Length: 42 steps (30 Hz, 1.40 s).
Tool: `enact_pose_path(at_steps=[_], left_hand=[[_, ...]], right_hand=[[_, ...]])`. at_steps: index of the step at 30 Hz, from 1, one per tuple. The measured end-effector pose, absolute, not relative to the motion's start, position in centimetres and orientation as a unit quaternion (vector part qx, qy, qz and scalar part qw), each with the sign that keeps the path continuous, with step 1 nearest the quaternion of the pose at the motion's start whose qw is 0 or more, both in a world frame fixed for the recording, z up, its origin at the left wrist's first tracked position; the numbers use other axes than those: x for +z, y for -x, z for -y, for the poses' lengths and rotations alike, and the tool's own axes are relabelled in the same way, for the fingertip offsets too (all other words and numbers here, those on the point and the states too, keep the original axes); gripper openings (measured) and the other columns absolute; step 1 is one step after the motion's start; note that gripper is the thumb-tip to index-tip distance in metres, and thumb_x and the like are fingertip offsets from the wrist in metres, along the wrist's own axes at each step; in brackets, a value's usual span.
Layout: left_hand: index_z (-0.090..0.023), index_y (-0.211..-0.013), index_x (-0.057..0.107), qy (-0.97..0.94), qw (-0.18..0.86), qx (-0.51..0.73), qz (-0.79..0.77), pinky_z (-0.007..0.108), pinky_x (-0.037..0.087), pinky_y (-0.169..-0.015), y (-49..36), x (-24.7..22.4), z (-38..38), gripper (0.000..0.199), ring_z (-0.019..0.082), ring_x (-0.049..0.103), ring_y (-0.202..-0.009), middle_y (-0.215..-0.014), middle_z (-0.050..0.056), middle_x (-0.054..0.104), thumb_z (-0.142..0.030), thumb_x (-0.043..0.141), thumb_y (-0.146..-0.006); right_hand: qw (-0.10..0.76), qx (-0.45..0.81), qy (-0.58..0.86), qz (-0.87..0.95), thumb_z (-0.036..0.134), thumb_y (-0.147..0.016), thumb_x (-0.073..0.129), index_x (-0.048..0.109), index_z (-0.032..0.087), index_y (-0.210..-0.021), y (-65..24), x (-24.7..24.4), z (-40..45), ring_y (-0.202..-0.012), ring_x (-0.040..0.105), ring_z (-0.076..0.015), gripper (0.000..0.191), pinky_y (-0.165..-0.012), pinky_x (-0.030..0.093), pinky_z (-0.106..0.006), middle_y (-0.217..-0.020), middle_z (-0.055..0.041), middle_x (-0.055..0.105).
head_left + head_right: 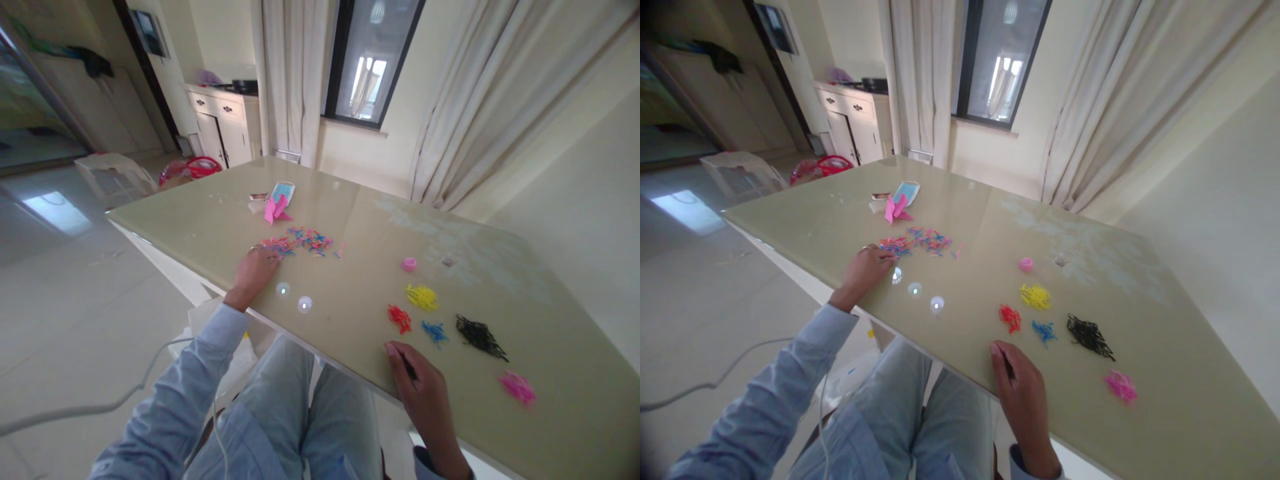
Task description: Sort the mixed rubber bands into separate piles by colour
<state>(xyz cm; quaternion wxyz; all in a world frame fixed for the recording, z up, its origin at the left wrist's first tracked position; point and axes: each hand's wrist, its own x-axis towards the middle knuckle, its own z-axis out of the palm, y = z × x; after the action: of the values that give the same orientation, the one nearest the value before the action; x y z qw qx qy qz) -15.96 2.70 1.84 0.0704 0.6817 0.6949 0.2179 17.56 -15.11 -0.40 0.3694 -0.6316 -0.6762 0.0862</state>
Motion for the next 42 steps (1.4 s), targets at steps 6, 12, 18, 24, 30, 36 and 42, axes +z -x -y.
enact_pose_path(at_steps=[6,12,18,24,30,36,42], left_hand=[[-0.021,-0.093,0.077,-0.684,0.071,0.254,-0.68,0.032,0.049,-0.075,16.0,1.3,-2.8,0.031,0.025,0.066,-0.089,-0.101,0.011,0.071,-0.036,0.05,-0.089],[-0.018,-0.086,0.076,-0.66,0.111,0.404,-0.624,0.028,0.046,-0.071,16.3,1.4,-1.7,0.025,0.016,0.057,-0.068,-0.087,0.007,0.07,-0.032,0.055,-0.086],[-0.017,-0.078,0.071,-0.479,0.413,0.588,-0.504,0.022,0.033,-0.052,14.1,4.0,2.8,0.022,0.009,0.041,-0.053,-0.059,-0.003,0.054,-0.039,0.069,-0.08],[-0.016,-0.074,0.067,-0.331,0.61,0.626,-0.354,0.019,0.03,-0.052,10.4,6.8,6.3,0.021,0.005,0.036,-0.052,-0.057,-0.005,0.046,-0.035,0.075,-0.079],[-0.015,-0.074,0.067,-0.296,0.669,0.605,-0.316,0.019,0.03,-0.051,7.7,7.9,8.0,0.022,0.004,0.035,-0.052,-0.06,-0.005,0.046,-0.034,0.076,-0.079],[-0.014,-0.081,0.069,-0.302,0.702,0.566,-0.309,0.019,0.03,-0.051,5.7,8.2,8.7,0.02,0.005,0.036,-0.052,-0.06,-0.004,0.046,-0.033,0.076,-0.079],[-0.016,-0.082,0.072,-0.352,0.709,0.523,-0.317,0.019,0.028,-0.049,2.2,8.1,8.7,0.023,0.005,0.036,-0.051,-0.056,-0.005,0.047,-0.037,0.076,-0.077]], right_hand=[[0.363,0.066,0.635,0.679,0.045,-0.094,0.05,0.072,0.02,-0.086,-17.6,-0.5,15.2,-0.065,0.07,-0.0192,0.034,-0.062,0.056,-0.026,-0.079,-0.0061,0.076],[0.352,0.052,0.636,0.685,0.044,-0.095,0.05,0.073,0.02,-0.086,-17.7,-0.5,15.0,-0.065,0.071,-0.0176,0.035,-0.064,0.056,-0.024,-0.078,-0.0052,0.076],[0.349,0.046,0.643,0.681,0.045,-0.095,0.05,0.073,0.019,-0.086,-17.5,-0.5,15.0,-0.066,0.071,-0.018,0.035,-0.063,0.056,-0.025,-0.079,-0.0061,0.076],[0.343,0.039,0.641,0.685,0.041,-0.096,0.049,0.071,0.019,-0.086,-17.2,-0.3,15.1,-0.065,0.069,-0.0173,0.033,-0.063,0.054,-0.025,-0.078,-0.0056,0.075],[0.344,0.04,0.642,0.684,0.038,-0.097,0.049,0.07,0.019,-0.087,-16.9,-0.2,15.1,-0.065,0.067,-0.0162,0.03,-0.062,0.051,-0.025,-0.076,-0.0041,0.073],[0.342,0.023,0.641,0.686,0.033,-0.098,0.048,0.069,0.019,-0.089,-16.5,-0.3,15.1,-0.069,0.068,-0.0163,0.028,-0.066,0.049,-0.025,-0.08,-0.0047,0.074],[0.315,-0.008,0.653,0.688,0.028,-0.099,0.045,0.067,0.019,-0.087,-15.7,-0.3,15.1,-0.069,0.064,-0.0167,0.027,-0.066,0.044,-0.026,-0.078,-0.0049,0.072]])
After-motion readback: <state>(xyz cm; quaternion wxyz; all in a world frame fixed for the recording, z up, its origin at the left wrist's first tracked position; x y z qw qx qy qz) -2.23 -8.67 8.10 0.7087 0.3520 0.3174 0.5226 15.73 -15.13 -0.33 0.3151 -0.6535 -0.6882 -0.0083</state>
